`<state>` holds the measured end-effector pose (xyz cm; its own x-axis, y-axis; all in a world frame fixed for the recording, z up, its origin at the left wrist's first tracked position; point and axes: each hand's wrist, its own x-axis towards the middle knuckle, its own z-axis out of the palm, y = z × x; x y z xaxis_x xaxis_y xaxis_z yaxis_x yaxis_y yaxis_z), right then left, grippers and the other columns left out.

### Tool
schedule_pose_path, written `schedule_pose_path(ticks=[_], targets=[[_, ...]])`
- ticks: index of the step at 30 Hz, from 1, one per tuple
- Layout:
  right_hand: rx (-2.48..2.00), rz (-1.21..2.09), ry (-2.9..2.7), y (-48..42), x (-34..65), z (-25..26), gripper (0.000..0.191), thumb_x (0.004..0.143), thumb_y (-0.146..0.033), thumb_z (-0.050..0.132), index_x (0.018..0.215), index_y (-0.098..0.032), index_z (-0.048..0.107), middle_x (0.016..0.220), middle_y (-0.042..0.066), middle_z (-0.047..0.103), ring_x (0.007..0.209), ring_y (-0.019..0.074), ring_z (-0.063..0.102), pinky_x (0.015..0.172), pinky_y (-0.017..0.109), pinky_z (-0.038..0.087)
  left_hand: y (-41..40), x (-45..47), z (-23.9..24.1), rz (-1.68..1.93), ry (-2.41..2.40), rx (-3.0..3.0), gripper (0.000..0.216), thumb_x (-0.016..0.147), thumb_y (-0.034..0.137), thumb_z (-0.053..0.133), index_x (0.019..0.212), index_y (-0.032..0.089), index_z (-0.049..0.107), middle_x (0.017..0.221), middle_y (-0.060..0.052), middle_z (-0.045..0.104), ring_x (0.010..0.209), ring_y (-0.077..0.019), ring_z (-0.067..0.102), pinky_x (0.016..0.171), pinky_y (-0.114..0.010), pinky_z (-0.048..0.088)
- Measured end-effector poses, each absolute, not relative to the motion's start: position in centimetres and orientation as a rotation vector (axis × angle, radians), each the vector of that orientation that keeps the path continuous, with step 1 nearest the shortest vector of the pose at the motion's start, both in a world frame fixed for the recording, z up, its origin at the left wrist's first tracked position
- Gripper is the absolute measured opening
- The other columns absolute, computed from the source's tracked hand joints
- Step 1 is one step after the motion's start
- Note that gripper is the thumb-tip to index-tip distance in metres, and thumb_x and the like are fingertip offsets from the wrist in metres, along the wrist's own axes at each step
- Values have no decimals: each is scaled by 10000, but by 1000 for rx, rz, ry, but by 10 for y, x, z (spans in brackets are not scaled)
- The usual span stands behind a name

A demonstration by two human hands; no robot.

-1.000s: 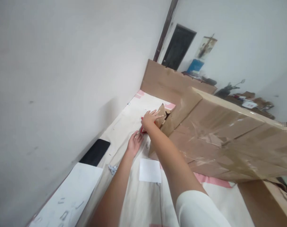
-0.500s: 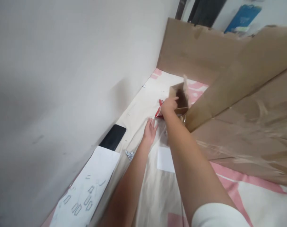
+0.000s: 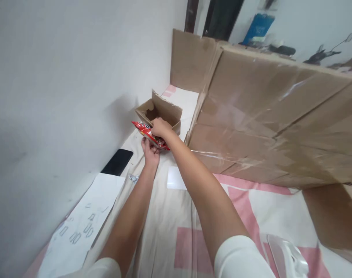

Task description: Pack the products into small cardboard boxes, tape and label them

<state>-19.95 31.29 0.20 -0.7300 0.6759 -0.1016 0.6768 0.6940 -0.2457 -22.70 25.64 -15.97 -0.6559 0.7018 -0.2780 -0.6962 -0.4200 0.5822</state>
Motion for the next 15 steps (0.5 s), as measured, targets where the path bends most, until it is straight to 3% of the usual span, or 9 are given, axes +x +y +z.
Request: schedule_pose_path(ticks=[3, 6, 9, 13, 15], targets=[[986, -367, 3006, 283, -172, 21, 410, 885, -222, 598, 1284, -253, 690, 1263, 93, 621, 1012, 256, 691, 838, 311, 520, 239, -219, -147, 2198, 866, 75, 744, 842, 511, 769, 1482, 329, 437, 923, 10, 737, 677, -117, 674, 605, -199, 481], [883, -283, 3142, 239, -135, 41, 508, 925, -246, 516, 1428, -271, 582, 1279, 101, 558, 963, 256, 683, 840, 350, 529, 213, -205, -120, 2234, 843, 206, 596, 840, 553, 748, 1326, 238, 607, 1043, -73, 765, 938, -209, 736, 749, -275, 579], [720, -266, 3286, 190, -92, 60, 611, 953, -253, 447, 1564, -266, 430, 1307, 102, 511, 852, 225, 652, 786, 369, 538, 168, -188, -90, 2237, 844, 368, 514, 821, 593, 747, 1195, 245, 693, 1164, -79, 765, 1134, -240, 706, 883, -300, 601], [559, -471, 3342, 137, -20, 73, 647, 939, -249, 470, 1581, -294, 410, 1259, 73, 492, 732, 153, 557, 703, 330, 528, 80, -160, -74, 2120, 906, 561, 599, 590, 569, 937, 1097, 317, 740, 1124, 21, 794, 994, -201, 746, 793, -255, 633], [586, -629, 3381, 120, 24, 69, 646, 939, -300, 530, 1576, -314, 423, 1225, 60, 475, 741, 136, 528, 743, 320, 534, 36, -151, -76, 2016, 941, 655, 529, 586, 588, 931, 1025, 354, 753, 980, 67, 811, 820, -180, 754, 686, -252, 637]])
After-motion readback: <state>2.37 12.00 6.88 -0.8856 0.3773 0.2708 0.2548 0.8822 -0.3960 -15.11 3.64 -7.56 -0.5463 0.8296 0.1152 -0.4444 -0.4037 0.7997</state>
